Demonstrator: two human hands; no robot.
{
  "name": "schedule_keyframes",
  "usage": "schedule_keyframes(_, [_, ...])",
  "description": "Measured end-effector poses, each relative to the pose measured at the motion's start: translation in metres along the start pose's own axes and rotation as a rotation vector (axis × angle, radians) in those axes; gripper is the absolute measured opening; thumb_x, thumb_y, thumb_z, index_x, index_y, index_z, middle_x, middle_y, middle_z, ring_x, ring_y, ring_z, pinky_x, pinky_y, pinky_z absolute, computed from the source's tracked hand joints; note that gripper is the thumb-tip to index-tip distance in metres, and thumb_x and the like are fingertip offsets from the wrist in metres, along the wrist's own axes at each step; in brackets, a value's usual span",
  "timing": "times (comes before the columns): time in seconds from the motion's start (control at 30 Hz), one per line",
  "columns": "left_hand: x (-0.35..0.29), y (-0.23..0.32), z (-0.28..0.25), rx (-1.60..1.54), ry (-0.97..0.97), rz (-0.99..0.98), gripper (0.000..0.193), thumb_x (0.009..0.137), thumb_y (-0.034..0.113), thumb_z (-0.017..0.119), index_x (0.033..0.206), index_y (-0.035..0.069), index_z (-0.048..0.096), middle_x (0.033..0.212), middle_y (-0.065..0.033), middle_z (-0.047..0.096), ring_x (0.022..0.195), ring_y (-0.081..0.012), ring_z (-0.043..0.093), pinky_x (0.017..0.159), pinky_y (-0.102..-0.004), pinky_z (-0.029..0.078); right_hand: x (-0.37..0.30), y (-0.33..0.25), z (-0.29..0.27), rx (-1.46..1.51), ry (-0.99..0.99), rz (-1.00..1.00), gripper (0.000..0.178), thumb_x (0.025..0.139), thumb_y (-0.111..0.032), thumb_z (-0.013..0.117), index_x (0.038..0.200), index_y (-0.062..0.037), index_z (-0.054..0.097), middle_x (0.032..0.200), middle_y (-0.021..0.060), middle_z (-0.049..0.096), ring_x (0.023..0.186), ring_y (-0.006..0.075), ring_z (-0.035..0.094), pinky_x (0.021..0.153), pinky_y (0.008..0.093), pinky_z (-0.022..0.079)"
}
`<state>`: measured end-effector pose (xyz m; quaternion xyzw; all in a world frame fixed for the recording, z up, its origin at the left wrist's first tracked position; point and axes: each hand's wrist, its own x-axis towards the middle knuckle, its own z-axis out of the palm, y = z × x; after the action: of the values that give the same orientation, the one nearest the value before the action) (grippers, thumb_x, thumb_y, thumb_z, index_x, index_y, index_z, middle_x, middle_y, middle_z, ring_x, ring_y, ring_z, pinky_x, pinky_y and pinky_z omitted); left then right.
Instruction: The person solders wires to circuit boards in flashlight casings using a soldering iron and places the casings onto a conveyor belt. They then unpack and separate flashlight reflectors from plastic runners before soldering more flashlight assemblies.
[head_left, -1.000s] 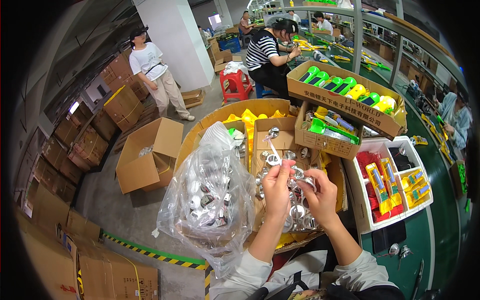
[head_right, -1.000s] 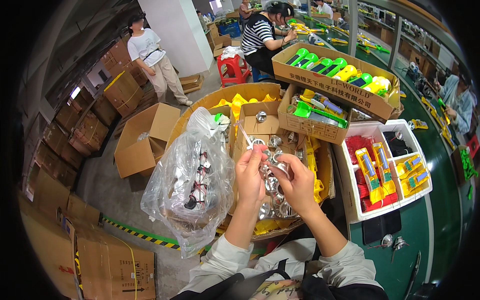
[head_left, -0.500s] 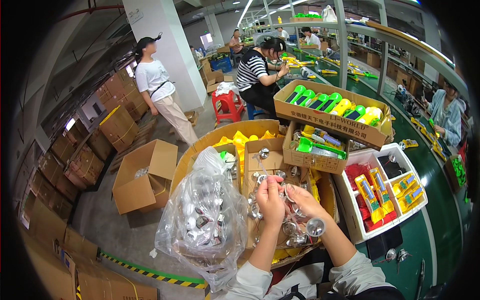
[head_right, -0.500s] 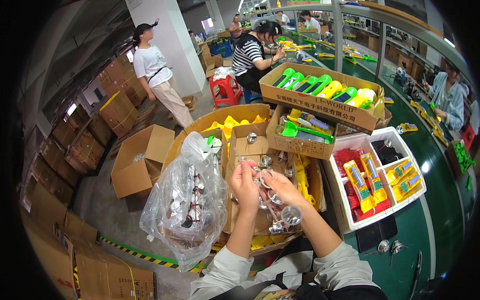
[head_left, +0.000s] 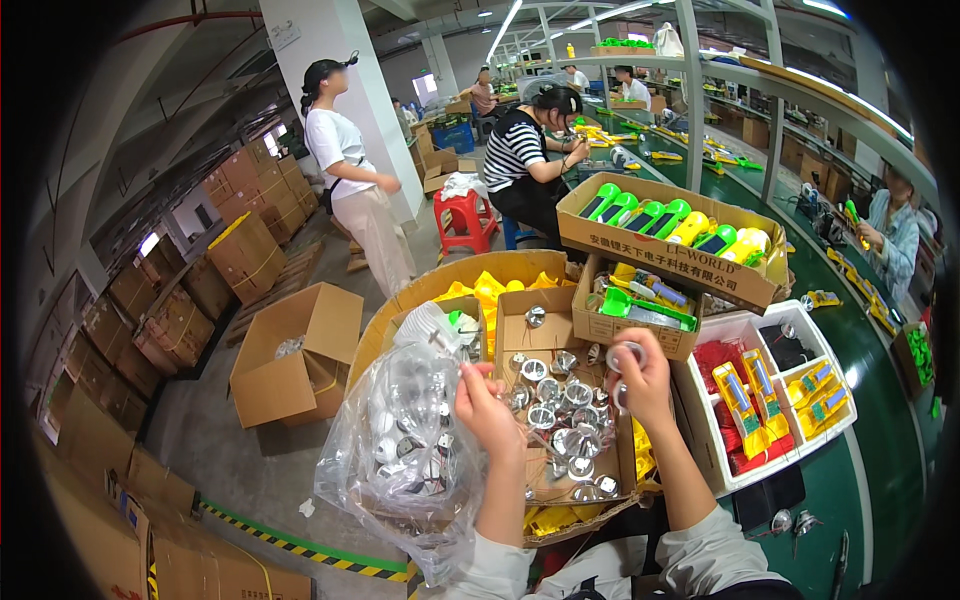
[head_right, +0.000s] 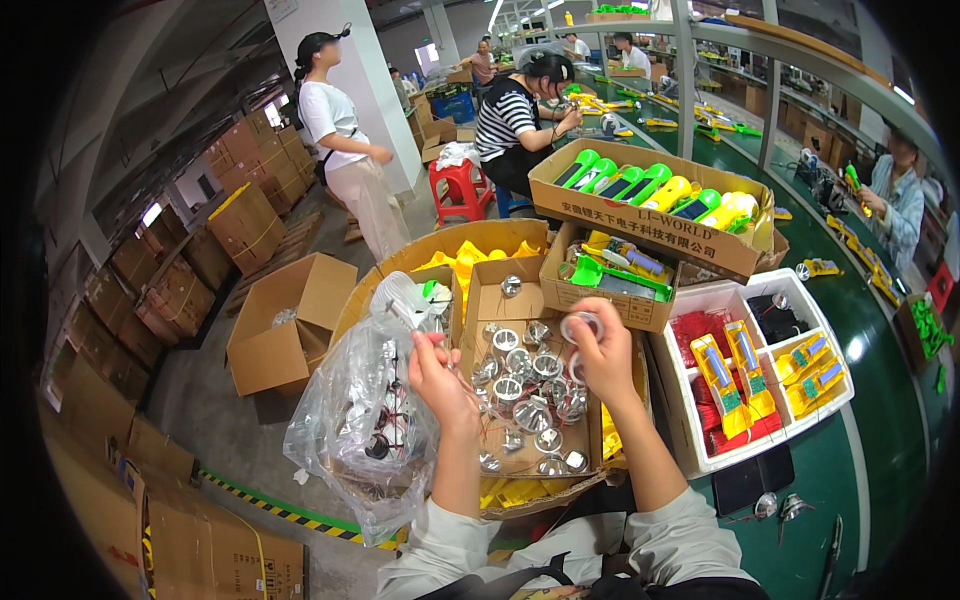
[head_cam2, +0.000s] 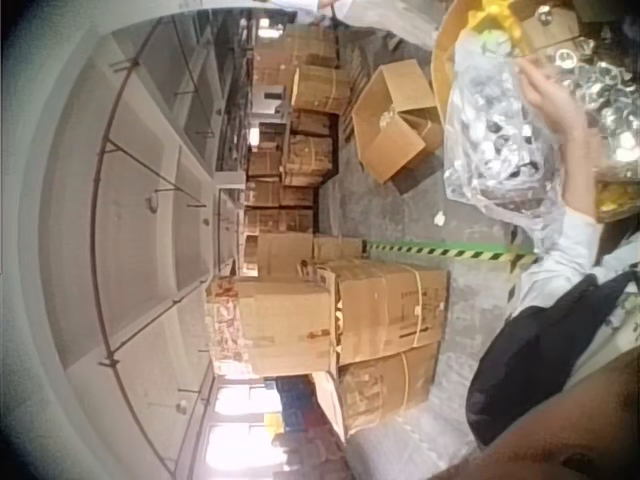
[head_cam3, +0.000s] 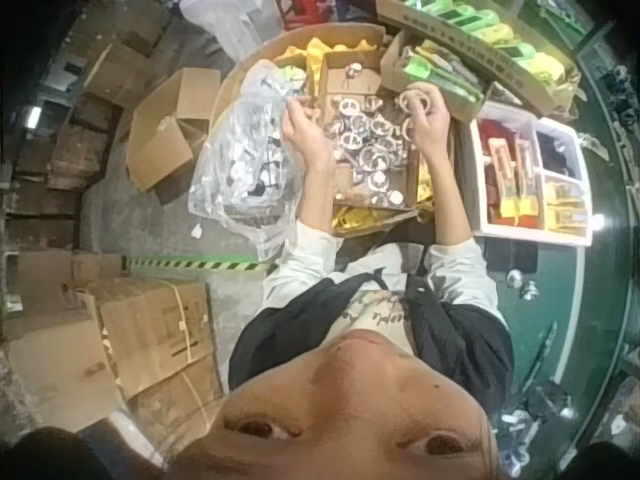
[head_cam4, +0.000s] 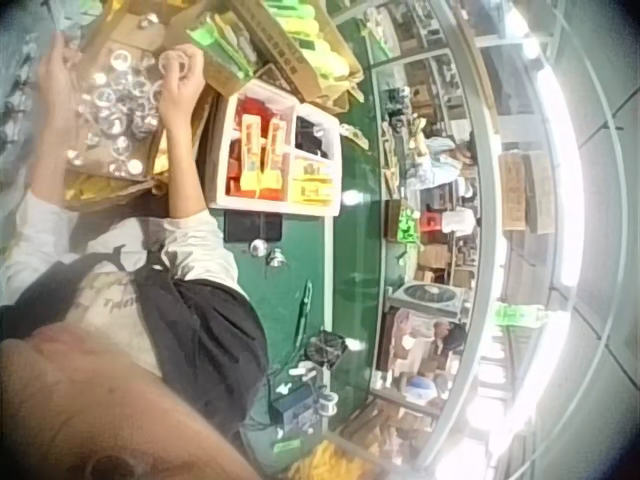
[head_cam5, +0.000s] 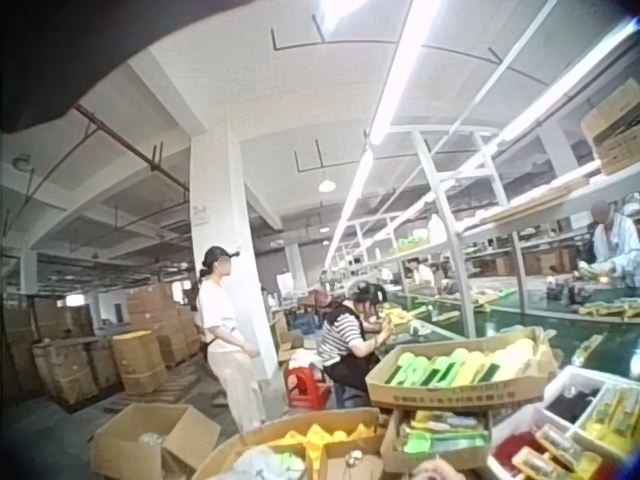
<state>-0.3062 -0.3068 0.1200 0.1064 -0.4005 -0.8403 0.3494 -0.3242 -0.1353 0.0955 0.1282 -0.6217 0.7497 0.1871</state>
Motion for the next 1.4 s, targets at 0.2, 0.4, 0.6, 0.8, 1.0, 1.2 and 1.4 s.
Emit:
schedule_keyframes(0.2, [0.003, -0.001, 0.006, 0.004, -0.092, -0.038, 0.031, 0.092, 0.028, 0.044, 0.077, 0.003, 0.056, 0.056, 0.0053, 0.037, 0.052, -0.0025, 0.034, 0.048, -0.0169, 0.026, 0.005, 0.011, 0.009, -0.457, -0.382, -0.125, 0.051, 0.089, -0.042, 0.044, 0.12, -0.0024, 0.046, 0.122, 0.0141, 0.045, 0.109, 0.0173, 0.044, 0.089, 0.0307, 0.037])
schedule_keyframes(0.4, [0.01, -0.008, -0.006, 0.125, -0.091, 0.161, 0.032, 0.093, 0.026, 0.042, 0.075, 0.003, 0.055, 0.056, 0.006, 0.036, 0.049, -0.0015, 0.03, 0.044, -0.018, 0.022, -0.049, -0.048, 0.029, -0.454, -0.717, 0.175, 0.029, 0.082, -0.027, 0.056, 0.09, 0.0003, 0.059, 0.074, 0.0087, 0.059, 0.068, 0.0121, 0.056, 0.061, 0.0274, 0.044])
schedule_keyframes(0.6, [0.002, 0.002, 0.008, 0.134, 0.002, 0.192, 0.03, 0.093, 0.025, 0.042, 0.074, 0.004, 0.052, 0.058, 0.0059, 0.034, 0.052, -0.0019, 0.03, 0.047, -0.0178, 0.023, -0.08, -0.034, 0.028, -0.657, -0.323, -0.245, 0.015, 0.08, -0.016, 0.059, 0.078, -0.0017, 0.056, 0.064, 0.0102, 0.056, 0.056, 0.02, 0.056, 0.052, 0.0298, 0.043])
schedule_keyframes(0.8, [0.003, 0.018, 0.014, -0.098, 0.132, 0.139, 0.028, 0.092, 0.026, 0.043, 0.075, 0.005, 0.047, 0.058, 0.0048, 0.032, 0.051, -0.0039, 0.029, 0.047, -0.0185, 0.026, -0.078, -0.028, 0.012, -0.956, -0.171, -0.142, 0.07, 0.067, -0.028, 0.073, 0.123, -0.0018, 0.041, 0.121, 0.026, 0.043, 0.112, 0.0351, 0.044, 0.092, 0.0418, 0.036])
schedule_keyframes(1.0, [-0.015, 0.021, 0.023, -0.272, 0.105, 0.055, 0.027, 0.091, 0.029, 0.046, 0.077, 0.006, 0.047, 0.056, 0.0056, 0.032, 0.05, -0.0032, 0.026, 0.046, -0.019, 0.025, -0.063, -0.03, 0.029, -0.001, -0.599, 0.241, 0.072, 0.069, -0.022, 0.072, 0.129, -0.0052, 0.034, 0.109, 0.0148, 0.053, 0.101, 0.0229, 0.052, 0.089, 0.0343, 0.038])
schedule_keyframes(1.2, [-0.014, 0.023, 0.008, -0.237, -0.031, 0.169, 0.028, 0.093, 0.027, 0.043, 0.076, 0.005, 0.049, 0.056, 0.0051, 0.033, 0.047, -0.0033, 0.029, 0.043, -0.0177, 0.024, -0.083, -0.04, 0.012, -0.551, -0.78, 0.272, 0.024, 0.074, -0.022, 0.067, 0.081, 0.001, 0.062, 0.067, 0.0083, 0.059, 0.067, 0.0157, 0.056, 0.064, 0.0264, 0.045])
schedule_keyframes(1.4, [-0.022, 0.033, 0.014, 0.031, -0.136, 0.119, 0.029, 0.092, 0.025, 0.044, 0.076, 0.004, 0.056, 0.068, 0.0029, 0.052, 0.054, 0.0, 0.034, 0.048, -0.0158, 0.027, -0.074, -0.058, 0.013, -0.804, -0.266, -0.262, 0.077, 0.061, -0.029, 0.077, 0.124, -0.0021, 0.042, 0.12, 0.0203, 0.048, 0.11, 0.0312, 0.048, 0.09, 0.0363, 0.039])
